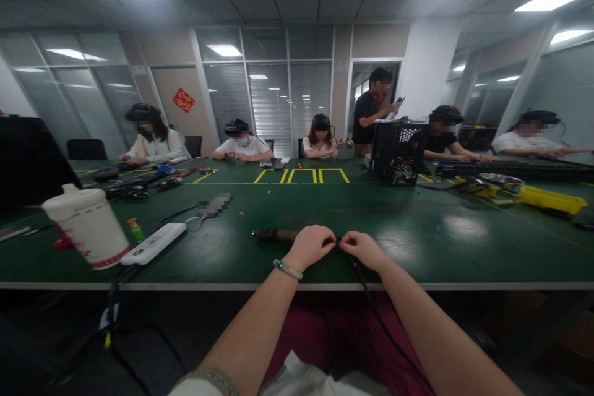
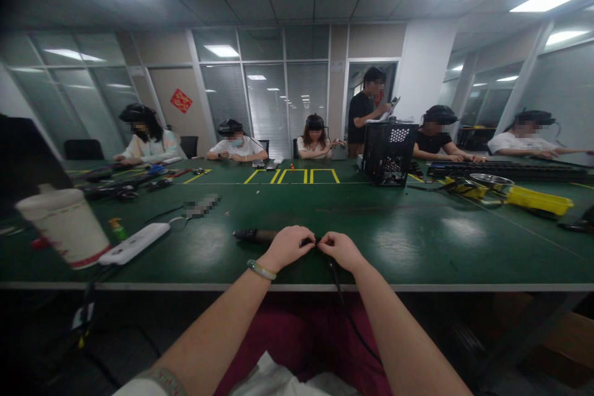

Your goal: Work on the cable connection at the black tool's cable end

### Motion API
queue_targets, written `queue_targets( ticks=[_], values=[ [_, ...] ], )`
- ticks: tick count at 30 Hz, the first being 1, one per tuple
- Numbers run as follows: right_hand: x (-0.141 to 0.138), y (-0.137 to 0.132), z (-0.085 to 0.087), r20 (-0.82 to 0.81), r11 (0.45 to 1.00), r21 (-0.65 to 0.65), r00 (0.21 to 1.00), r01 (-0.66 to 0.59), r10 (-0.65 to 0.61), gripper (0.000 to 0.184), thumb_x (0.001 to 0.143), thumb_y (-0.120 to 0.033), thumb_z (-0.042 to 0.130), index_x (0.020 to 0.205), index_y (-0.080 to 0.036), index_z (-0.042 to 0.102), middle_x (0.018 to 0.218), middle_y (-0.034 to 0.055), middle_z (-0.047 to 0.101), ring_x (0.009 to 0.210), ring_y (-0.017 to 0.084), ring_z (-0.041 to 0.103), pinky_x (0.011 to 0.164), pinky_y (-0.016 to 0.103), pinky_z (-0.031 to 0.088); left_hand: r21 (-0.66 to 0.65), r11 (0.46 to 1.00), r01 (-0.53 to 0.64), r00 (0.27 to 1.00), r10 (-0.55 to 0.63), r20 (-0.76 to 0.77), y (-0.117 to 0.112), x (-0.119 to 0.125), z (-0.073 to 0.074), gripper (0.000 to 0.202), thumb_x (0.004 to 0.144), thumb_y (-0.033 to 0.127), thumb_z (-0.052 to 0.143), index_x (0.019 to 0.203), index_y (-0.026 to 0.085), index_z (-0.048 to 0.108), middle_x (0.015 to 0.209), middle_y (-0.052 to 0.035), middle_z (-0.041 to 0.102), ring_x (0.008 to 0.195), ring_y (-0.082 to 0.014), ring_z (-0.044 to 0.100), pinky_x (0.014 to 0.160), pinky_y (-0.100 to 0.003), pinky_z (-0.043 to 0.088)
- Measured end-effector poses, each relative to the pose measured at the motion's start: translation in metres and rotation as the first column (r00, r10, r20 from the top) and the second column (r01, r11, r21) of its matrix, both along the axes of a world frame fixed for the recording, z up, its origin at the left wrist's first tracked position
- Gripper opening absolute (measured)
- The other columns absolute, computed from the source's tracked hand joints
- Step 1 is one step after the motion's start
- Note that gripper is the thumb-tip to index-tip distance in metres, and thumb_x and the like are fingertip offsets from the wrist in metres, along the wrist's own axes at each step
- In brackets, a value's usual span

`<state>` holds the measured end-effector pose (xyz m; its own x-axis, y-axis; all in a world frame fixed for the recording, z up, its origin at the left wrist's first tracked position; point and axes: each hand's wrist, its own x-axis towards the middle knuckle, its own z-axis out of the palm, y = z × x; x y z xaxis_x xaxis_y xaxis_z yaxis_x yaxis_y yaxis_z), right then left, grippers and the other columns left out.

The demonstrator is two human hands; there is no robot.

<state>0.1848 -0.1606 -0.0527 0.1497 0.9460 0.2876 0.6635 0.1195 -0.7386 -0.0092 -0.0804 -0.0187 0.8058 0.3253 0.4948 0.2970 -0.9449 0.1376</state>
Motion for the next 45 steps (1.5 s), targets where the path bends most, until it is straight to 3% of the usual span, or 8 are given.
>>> queue_targets(
  ticks=[15, 20, 32, 37, 45],
  values=[
    [0.0009, 0.0005, -0.0005, 0.02, 1.0, -0.011, 1.0, 0.004, -0.004, 0.02, 0.078, -0.037, 0.062, 0.075, -0.018, 0.067, 0.069, 0.0001, 0.066, 0.065, 0.015, 0.057, 0.059, 0.023, 0.039, 0.004, 1.0, 0.019, 1.0, -0.019, 0.017, 0.0006, -0.0009, -0.0006, 0.011, 0.088, 0.027, 0.058, 0.095, 0.024, 0.065, 0.101, -0.0002, 0.066, 0.096, -0.0177, 0.058, 0.088, -0.031, 0.043],
    [0.0004, 0.0012, -0.0014, 0.01, 1.0, -0.017, 1.0, 0.003, -0.003, 0.022, 0.079, -0.038, 0.061, 0.076, -0.018, 0.067, 0.068, -0.0001, 0.065, 0.063, 0.014, 0.056, 0.057, 0.023, 0.039, 0.021, 1.0, -0.012, 1.0, 0.011, 0.007, 0.0, -0.0016, -0.0007, 0.018, 0.087, 0.03, 0.06, 0.103, 0.023, 0.062, 0.1, -0.0013, 0.065, 0.095, -0.0191, 0.057, 0.085, -0.032, 0.043],
    [0.0014, 0.0006, 0.0003, -0.021, 1.0, -0.019, 1.0, -0.018, 0.018, 0.02, 0.078, -0.036, 0.062, 0.078, -0.017, 0.067, 0.07, 0.0004, 0.066, 0.064, 0.014, 0.057, 0.057, 0.023, 0.04, 0.012, 1.0, 0.026, 1.0, -0.026, 0.004, 0.0011, 0.0, -0.0009, 0.013, 0.089, 0.029, 0.058, 0.098, 0.024, 0.065, 0.103, -0.0009, 0.065, 0.097, -0.018, 0.057, 0.087, -0.031, 0.042],
    [0.0008, 0.0009, 0.0001, -0.018, 1.0, -0.014, 1.0, -0.016, 0.015, 0.02, 0.078, -0.037, 0.062, 0.075, -0.017, 0.067, 0.069, 0.0004, 0.066, 0.065, 0.014, 0.057, 0.058, 0.023, 0.04, 0.012, 1.0, -0.016, 1.0, 0.016, 0.003, 0.0005, 0.0004, -0.0012, 0.016, 0.086, 0.032, 0.061, 0.099, 0.022, 0.064, 0.094, -0.0021, 0.066, 0.09, -0.0191, 0.058, 0.083, -0.031, 0.043],
    [0.0012, 0.0008, -0.001, -0.019, 1.0, -0.023, 1.0, -0.011, 0.011, 0.021, 0.078, -0.038, 0.062, 0.077, -0.017, 0.067, 0.07, 0.0003, 0.067, 0.064, 0.014, 0.057, 0.058, 0.022, 0.041, 0.014, 0.999, 0.037, 0.999, -0.037, 0.021, 0.0021, 0.0, -0.0023, 0.01, 0.087, 0.028, 0.06, 0.095, 0.025, 0.066, 0.101, 0.0001, 0.066, 0.096, -0.0174, 0.058, 0.087, -0.03, 0.042]
  ],
)
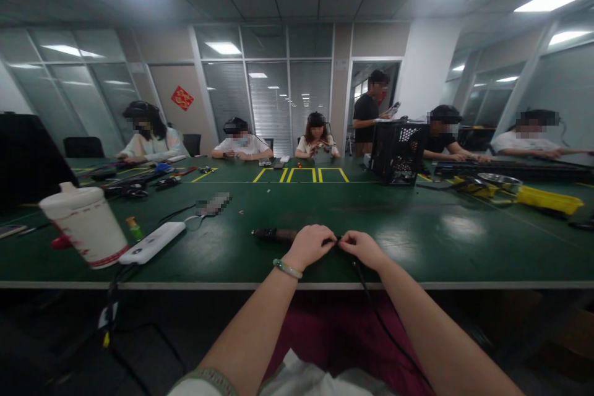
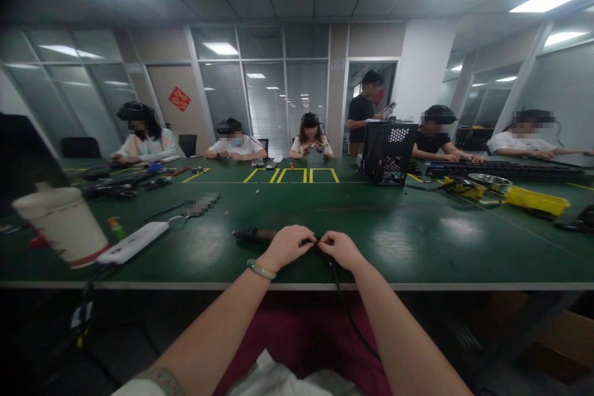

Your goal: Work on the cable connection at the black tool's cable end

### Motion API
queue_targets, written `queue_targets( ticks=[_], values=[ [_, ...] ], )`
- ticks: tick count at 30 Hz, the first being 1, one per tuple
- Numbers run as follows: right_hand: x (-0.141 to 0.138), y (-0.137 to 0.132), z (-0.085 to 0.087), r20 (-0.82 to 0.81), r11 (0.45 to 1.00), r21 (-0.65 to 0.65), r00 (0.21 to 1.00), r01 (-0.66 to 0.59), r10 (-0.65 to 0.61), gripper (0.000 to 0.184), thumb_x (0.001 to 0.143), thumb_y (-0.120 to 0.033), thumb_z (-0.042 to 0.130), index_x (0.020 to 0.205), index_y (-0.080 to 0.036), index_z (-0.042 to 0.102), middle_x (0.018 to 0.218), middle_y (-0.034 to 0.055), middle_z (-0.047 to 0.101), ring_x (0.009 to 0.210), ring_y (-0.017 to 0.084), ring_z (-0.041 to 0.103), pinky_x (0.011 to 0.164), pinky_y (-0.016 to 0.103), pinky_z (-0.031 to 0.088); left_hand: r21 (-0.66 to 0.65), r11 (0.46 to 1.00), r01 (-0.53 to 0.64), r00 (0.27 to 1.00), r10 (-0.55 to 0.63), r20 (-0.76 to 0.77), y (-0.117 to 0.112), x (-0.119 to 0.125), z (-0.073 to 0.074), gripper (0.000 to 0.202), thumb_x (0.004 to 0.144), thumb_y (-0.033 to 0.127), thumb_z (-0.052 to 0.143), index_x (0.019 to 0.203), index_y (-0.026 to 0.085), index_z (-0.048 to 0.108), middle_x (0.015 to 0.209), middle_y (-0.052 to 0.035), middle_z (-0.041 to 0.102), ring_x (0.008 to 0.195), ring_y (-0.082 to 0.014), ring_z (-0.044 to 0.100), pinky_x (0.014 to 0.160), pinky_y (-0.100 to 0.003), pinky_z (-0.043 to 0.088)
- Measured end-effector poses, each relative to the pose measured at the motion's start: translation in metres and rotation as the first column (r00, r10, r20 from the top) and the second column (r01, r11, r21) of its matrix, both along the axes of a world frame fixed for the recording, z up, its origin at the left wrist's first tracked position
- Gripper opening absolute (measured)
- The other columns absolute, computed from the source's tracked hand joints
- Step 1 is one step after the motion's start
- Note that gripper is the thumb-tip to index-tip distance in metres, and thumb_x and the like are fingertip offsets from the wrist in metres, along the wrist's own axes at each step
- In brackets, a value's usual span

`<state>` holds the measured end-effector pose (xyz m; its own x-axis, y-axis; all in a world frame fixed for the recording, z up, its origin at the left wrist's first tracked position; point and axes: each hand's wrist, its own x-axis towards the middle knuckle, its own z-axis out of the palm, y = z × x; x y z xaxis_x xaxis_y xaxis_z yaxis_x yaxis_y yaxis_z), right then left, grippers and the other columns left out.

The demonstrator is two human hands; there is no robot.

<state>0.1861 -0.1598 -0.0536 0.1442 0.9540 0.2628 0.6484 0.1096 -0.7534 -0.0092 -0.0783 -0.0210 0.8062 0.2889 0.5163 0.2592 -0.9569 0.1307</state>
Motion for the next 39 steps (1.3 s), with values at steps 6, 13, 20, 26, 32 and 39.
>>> queue_targets(
  ticks=[6, 13, 20, 26, 32, 39],
  values=[
    [-0.001, -0.0005, 0.0016, 0.013, 1.0, 0.011, 1.0, 0.002, -0.002, 0.02, 0.079, -0.037, 0.061, 0.076, -0.018, 0.066, 0.07, 0.0001, 0.066, 0.066, 0.015, 0.058, 0.059, 0.023, 0.04, 0.002, 0.998, -0.056, 0.998, 0.056, -0.015, -0.0022, -0.0007, 0.0016, 0.016, 0.087, 0.032, 0.061, 0.098, 0.022, 0.063, 0.095, -0.0017, 0.065, 0.092, -0.0187, 0.058, 0.084, -0.031, 0.043],
    [-0.0014, 0.0002, 0.0012, 0.012, 1.0, 0.003, 1.0, 0.011, -0.011, 0.02, 0.078, -0.037, 0.061, 0.076, -0.017, 0.066, 0.07, 0.0007, 0.066, 0.065, 0.015, 0.058, 0.059, 0.024, 0.042, -0.003, 1.0, -0.01, 1.0, 0.01, -0.005, -0.0015, -0.0008, 0.0019, 0.011, 0.088, 0.027, 0.059, 0.096, 0.025, 0.066, 0.101, 0.0004, 0.066, 0.097, -0.0172, 0.058, 0.088, -0.03, 0.043],
    [-0.0028, -0.0012, 0.0031, 0.019, 1.0, 0.007, 1.0, 0.016, -0.016, 0.021, 0.078, -0.037, 0.061, 0.076, -0.017, 0.067, 0.068, 0.0, 0.065, 0.064, 0.015, 0.057, 0.058, 0.023, 0.041, -0.008, 0.998, -0.059, 0.998, 0.059, -0.021, -0.0034, -0.001, 0.0029, 0.018, 0.086, 0.032, 0.061, 0.101, 0.023, 0.063, 0.097, -0.0022, 0.066, 0.094, -0.0192, 0.058, 0.085, -0.032, 0.043],
    [-0.0028, -0.0019, 0.0046, 0.021, 1.0, 0.003, 1.0, 0.011, -0.011, 0.021, 0.078, -0.037, 0.062, 0.077, -0.017, 0.068, 0.07, 0.0003, 0.067, 0.066, 0.015, 0.058, 0.059, 0.023, 0.041, -0.015, 1.0, -0.004, 1.0, 0.004, -0.021, -0.0019, -0.0014, 0.0031, 0.011, 0.088, 0.026, 0.059, 0.096, 0.024, 0.065, 0.101, -0.0003, 0.065, 0.097, -0.0174, 0.057, 0.088, -0.03, 0.042],
    [-0.0026, -0.0008, 0.0031, 0.025, 1.0, -0.002, 0.999, 0.021, -0.021, 0.022, 0.078, -0.038, 0.062, 0.076, -0.017, 0.067, 0.066, 0.0002, 0.065, 0.062, 0.015, 0.057, 0.056, 0.023, 0.04, -0.014, 0.998, -0.06, 0.998, 0.06, -0.023, -0.0034, -0.0021, 0.0028, 0.019, 0.087, 0.031, 0.061, 0.104, 0.023, 0.062, 0.099, -0.0022, 0.065, 0.095, -0.0192, 0.058, 0.086, -0.032, 0.043],
    [-0.0017, 0.0001, 0.0015, 0.021, 1.0, 0.003, 1.0, 0.021, -0.021, 0.021, 0.078, -0.038, 0.062, 0.076, -0.018, 0.067, 0.068, 0.0004, 0.066, 0.063, 0.015, 0.059, 0.057, 0.023, 0.041, -0.014, 0.999, -0.032, 0.999, 0.032, -0.03, -0.0037, -0.0016, 0.0045, 0.009, 0.088, 0.025, 0.058, 0.095, 0.023, 0.063, 0.098, -0.0001, 0.065, 0.093, -0.0175, 0.058, 0.086, -0.03, 0.043]
  ],
)
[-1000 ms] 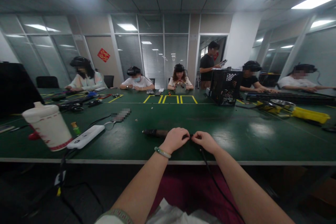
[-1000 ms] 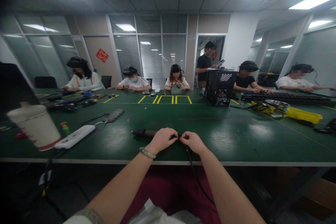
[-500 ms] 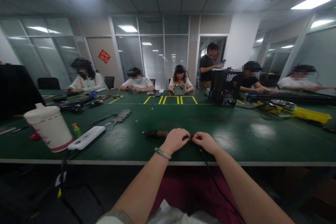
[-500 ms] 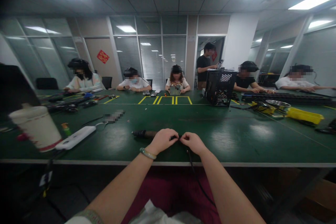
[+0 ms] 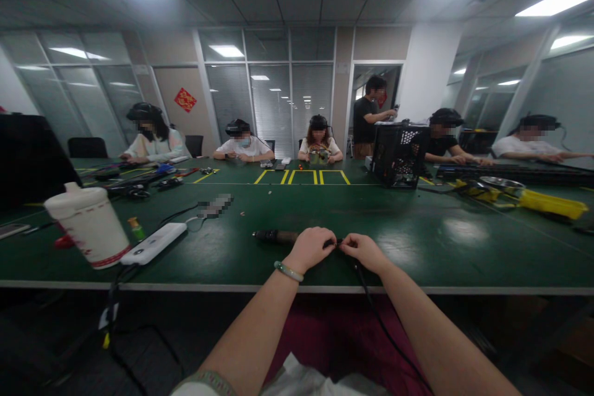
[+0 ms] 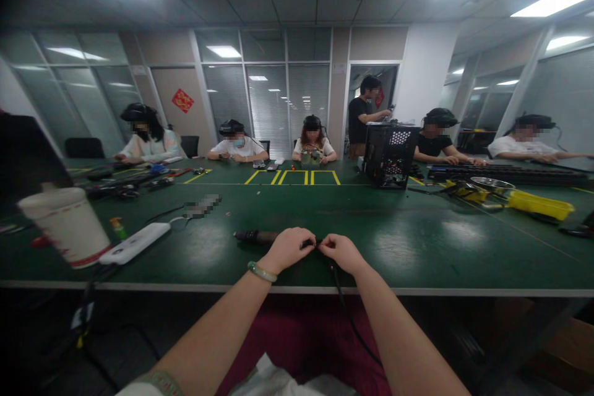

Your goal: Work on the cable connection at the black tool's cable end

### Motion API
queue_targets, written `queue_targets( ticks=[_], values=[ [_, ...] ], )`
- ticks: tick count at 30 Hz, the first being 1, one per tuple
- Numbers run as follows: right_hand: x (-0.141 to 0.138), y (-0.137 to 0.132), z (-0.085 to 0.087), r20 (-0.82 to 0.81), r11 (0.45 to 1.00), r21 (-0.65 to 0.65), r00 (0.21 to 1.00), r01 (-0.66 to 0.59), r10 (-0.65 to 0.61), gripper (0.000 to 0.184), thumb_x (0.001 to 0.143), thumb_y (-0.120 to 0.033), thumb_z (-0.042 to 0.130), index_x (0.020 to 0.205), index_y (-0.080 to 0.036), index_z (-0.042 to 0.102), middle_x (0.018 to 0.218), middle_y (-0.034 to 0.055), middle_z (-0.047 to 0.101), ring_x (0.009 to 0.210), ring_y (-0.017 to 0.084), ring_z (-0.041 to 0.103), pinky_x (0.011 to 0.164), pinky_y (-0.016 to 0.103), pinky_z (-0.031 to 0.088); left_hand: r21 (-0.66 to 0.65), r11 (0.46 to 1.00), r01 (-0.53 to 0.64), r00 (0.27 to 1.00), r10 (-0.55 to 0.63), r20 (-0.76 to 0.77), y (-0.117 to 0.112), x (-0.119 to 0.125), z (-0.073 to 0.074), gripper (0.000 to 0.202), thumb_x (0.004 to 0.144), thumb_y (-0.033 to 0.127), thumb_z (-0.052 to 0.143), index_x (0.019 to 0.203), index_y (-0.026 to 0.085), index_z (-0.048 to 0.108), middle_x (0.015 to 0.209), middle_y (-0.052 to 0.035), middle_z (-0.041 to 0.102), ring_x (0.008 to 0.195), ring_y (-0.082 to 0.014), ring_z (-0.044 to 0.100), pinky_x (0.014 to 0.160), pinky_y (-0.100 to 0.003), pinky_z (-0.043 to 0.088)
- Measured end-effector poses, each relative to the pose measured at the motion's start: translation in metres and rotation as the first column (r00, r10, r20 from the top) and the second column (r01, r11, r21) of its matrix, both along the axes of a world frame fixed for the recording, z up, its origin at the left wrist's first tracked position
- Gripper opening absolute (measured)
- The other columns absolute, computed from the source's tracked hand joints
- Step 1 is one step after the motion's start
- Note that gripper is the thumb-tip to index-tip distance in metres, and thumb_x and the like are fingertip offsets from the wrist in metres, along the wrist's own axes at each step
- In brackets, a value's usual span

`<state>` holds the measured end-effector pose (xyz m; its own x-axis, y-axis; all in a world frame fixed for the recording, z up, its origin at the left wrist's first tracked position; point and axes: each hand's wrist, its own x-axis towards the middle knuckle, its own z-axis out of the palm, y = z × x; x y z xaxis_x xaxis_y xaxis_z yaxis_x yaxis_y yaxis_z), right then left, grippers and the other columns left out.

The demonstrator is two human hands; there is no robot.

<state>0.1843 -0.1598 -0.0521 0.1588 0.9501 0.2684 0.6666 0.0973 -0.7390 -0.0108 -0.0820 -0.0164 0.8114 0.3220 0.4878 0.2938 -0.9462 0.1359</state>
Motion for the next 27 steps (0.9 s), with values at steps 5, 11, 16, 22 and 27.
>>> queue_targets(
  ticks=[5, 11, 16, 22, 27],
  values=[
    [-0.0003, -0.0008, 0.0006, 0.0, 1.0, 0.002, 1.0, -0.003, 0.003, 0.02, 0.078, -0.038, 0.062, 0.076, -0.018, 0.067, 0.067, -0.0002, 0.066, 0.063, 0.015, 0.058, 0.057, 0.023, 0.041, 0.007, 1.0, -0.006, 1.0, 0.006, -0.019, -0.0007, -0.0004, 0.0009, 0.013, 0.086, 0.025, 0.06, 0.099, 0.023, 0.063, 0.1, -0.0015, 0.065, 0.096, -0.0184, 0.058, 0.087, -0.031, 0.043],
    [0.0005, 0.0002, -0.0007, 0.0, 1.0, 0.004, 1.0, -0.008, 0.008, 0.02, 0.078, -0.037, 0.062, 0.076, -0.018, 0.067, 0.068, -0.0007, 0.066, 0.063, 0.014, 0.058, 0.057, 0.022, 0.041, 0.001, 0.997, -0.074, 0.997, 0.074, 0.004, -0.001, 0.0003, -0.0012, 0.024, 0.086, 0.032, 0.061, 0.108, 0.023, 0.058, 0.098, -0.0024, 0.064, 0.092, -0.0195, 0.058, 0.083, -0.031, 0.043],
    [0.0013, 0.0021, -0.0027, -0.002, 1.0, 0.006, 1.0, -0.007, 0.007, 0.019, 0.077, -0.036, 0.063, 0.076, -0.018, 0.067, 0.07, 0.0, 0.067, 0.064, 0.015, 0.059, 0.059, 0.023, 0.042, 0.026, 0.999, -0.027, 0.999, 0.028, -0.033, -0.0008, 0.0005, -0.0006, 0.012, 0.087, 0.026, 0.059, 0.098, 0.023, 0.062, 0.098, -0.0023, 0.064, 0.094, -0.0189, 0.057, 0.084, -0.031, 0.043],
    [0.0004, -0.0001, 0.0002, 0.0, 1.0, 0.01, 1.0, -0.011, 0.011, 0.019, 0.078, -0.036, 0.062, 0.076, -0.018, 0.067, 0.07, 0.0, 0.067, 0.066, 0.015, 0.059, 0.059, 0.023, 0.042, 0.027, 1.0, -0.012, 1.0, 0.012, 0.0, -0.0004, 0.0, -0.0014, 0.011, 0.086, 0.025, 0.059, 0.097, 0.024, 0.062, 0.097, -0.0004, 0.064, 0.093, -0.0183, 0.057, 0.084, -0.031, 0.043],
    [-0.0003, -0.0011, 0.0013, 0.002, 1.0, 0.009, 1.0, -0.009, 0.009, 0.02, 0.078, -0.037, 0.061, 0.076, -0.018, 0.067, 0.07, 0.0002, 0.066, 0.064, 0.015, 0.058, 0.059, 0.023, 0.041, 0.023, 1.0, -0.016, 1.0, 0.016, 0.023, 0.0004, 0.0, -0.0028, 0.016, 0.086, 0.029, 0.06, 0.102, 0.024, 0.061, 0.096, -0.0012, 0.064, 0.092, -0.0194, 0.057, 0.083, -0.032, 0.043]
  ],
)
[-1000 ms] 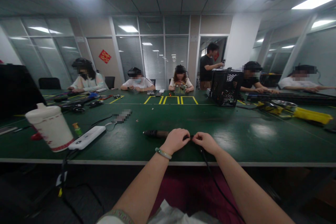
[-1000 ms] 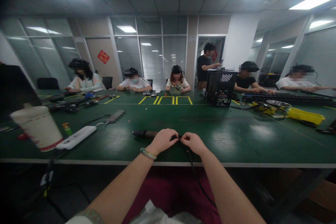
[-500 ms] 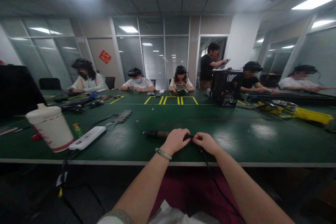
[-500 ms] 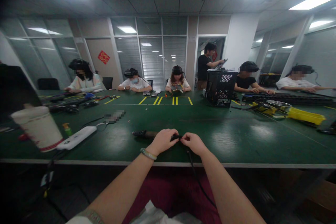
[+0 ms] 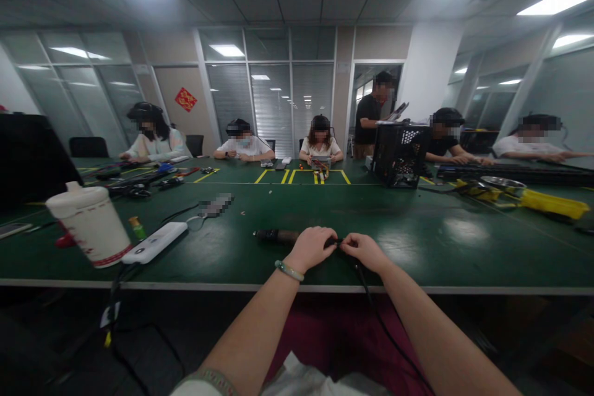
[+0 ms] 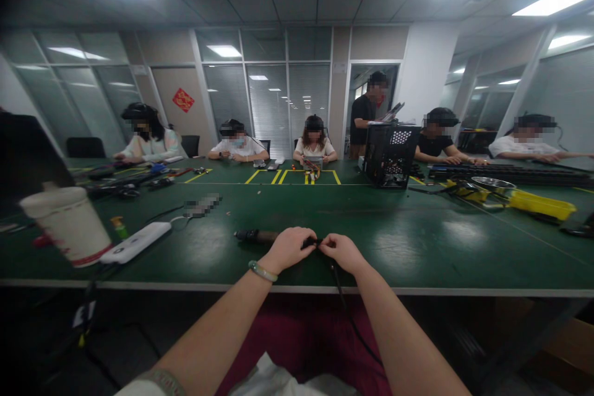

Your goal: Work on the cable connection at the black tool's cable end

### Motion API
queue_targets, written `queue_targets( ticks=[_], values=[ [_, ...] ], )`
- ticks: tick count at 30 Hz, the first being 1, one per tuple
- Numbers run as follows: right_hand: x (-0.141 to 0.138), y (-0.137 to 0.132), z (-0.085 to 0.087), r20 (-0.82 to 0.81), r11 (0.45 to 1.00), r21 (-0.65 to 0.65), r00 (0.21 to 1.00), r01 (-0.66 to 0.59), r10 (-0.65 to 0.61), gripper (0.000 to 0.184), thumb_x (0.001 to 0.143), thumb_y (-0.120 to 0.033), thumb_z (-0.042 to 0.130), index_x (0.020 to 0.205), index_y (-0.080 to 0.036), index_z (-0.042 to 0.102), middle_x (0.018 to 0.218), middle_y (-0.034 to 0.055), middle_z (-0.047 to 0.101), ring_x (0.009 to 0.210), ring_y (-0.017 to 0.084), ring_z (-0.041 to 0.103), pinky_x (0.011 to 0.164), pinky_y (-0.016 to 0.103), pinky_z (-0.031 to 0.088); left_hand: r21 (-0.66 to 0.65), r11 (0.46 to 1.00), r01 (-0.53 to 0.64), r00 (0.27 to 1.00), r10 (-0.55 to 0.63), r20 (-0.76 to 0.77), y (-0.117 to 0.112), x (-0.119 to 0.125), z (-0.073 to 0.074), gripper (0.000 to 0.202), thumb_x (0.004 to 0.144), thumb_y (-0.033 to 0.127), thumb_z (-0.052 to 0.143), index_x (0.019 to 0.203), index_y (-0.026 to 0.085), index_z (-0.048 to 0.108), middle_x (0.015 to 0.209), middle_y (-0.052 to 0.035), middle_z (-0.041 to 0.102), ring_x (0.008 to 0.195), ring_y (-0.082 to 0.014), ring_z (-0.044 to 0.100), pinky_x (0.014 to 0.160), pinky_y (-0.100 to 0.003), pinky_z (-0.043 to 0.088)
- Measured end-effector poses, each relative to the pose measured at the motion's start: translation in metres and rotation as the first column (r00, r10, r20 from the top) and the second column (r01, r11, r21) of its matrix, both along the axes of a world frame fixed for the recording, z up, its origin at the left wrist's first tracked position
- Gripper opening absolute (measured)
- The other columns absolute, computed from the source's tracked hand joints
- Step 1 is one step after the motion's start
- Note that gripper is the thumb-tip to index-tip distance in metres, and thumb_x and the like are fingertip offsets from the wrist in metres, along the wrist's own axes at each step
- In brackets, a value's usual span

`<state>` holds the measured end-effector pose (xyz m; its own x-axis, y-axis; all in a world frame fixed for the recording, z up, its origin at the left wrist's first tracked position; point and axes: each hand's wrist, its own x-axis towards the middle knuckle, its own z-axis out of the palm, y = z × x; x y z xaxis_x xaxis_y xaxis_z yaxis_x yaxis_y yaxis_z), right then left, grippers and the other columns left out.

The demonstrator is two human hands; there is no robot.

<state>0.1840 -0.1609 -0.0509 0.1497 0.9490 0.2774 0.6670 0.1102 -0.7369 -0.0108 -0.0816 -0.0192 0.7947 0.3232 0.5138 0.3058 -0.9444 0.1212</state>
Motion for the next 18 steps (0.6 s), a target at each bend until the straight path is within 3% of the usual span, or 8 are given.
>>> queue_targets(
  ticks=[10, 18],
  values=[
    [-0.0004, -0.0006, 0.0017, -0.002, 1.0, -0.005, 1.0, -0.007, 0.007, 0.021, 0.078, -0.038, 0.061, 0.076, -0.018, 0.067, 0.07, 0.0005, 0.066, 0.065, 0.015, 0.058, 0.059, 0.023, 0.041, -0.013, 0.999, 0.033, 0.999, -0.033, -0.031, 0.0011, 0.0, 0.0013, 0.01, 0.087, 0.024, 0.059, 0.096, 0.023, 0.064, 0.1, -0.001, 0.065, 0.095, -0.0182, 0.057, 0.086, -0.031, 0.043],
    [0.0012, 0.0021, -0.0031, -0.007, 1.0, -0.009, 1.0, 0.001, -0.002, 0.022, 0.078, -0.039, 0.062, 0.076, -0.017, 0.067, 0.068, -0.0001, 0.065, 0.062, 0.014, 0.056, 0.057, 0.022, 0.04, -0.015, 1.0, 0.017, 1.0, -0.017, -0.004, 0.0026, 0.0005, -0.0008, 0.015, 0.085, 0.028, 0.062, 0.099, 0.023, 0.064, 0.099, -0.001, 0.066, 0.094, -0.0188, 0.058, 0.086, -0.031, 0.044]
  ],
)
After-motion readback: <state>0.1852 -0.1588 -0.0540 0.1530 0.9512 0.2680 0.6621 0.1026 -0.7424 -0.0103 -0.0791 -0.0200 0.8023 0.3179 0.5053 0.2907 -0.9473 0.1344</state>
